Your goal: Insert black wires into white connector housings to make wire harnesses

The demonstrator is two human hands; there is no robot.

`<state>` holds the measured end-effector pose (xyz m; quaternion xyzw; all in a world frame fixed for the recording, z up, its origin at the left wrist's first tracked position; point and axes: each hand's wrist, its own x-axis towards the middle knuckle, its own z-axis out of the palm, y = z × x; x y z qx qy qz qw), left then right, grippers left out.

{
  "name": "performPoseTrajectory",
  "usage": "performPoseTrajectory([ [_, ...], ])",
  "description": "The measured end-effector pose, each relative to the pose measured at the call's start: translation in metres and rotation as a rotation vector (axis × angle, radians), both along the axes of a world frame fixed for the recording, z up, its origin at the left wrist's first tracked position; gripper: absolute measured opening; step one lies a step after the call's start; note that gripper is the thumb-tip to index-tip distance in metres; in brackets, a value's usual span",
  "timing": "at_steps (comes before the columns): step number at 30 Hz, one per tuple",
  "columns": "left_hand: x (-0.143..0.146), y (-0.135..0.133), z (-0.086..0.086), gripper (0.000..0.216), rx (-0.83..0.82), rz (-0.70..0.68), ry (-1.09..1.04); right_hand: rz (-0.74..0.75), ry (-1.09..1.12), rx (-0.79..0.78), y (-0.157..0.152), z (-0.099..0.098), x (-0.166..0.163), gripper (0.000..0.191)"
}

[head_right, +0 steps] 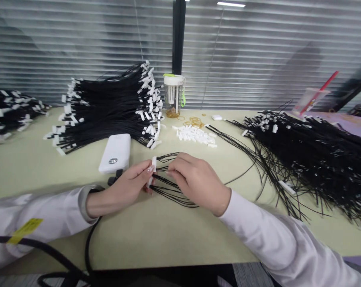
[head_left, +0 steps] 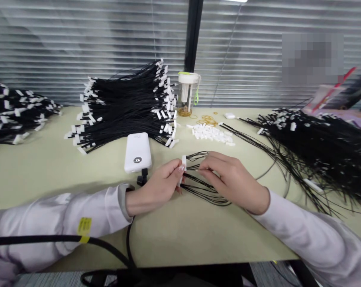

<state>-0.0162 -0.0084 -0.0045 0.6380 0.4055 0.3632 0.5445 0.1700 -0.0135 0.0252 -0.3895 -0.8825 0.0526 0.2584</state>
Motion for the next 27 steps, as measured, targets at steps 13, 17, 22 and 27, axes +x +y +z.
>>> performPoseTrajectory([
  [13, 0.003, -0.006, 0.006, 0.024, 0.024, -0.058, 0.069, -0.022, -0.069, 0.018, -0.003, 0.001, 0.0, 0.016],
  [17, 0.002, -0.005, 0.006, 0.021, 0.03, -0.096, 0.087, -0.031, -0.197, 0.052, -0.006, -0.002, -0.005, 0.018],
  [22, 0.003, -0.013, 0.008, 0.018, -0.046, -0.185, 0.064, -0.039, -0.023, 0.104, -0.004, 0.014, 0.001, 0.015],
  [27, -0.017, -0.014, 0.026, 0.018, -0.085, -0.214, -0.087, -0.201, 0.877, 0.029, -0.01, 0.077, 0.038, 0.014],
])
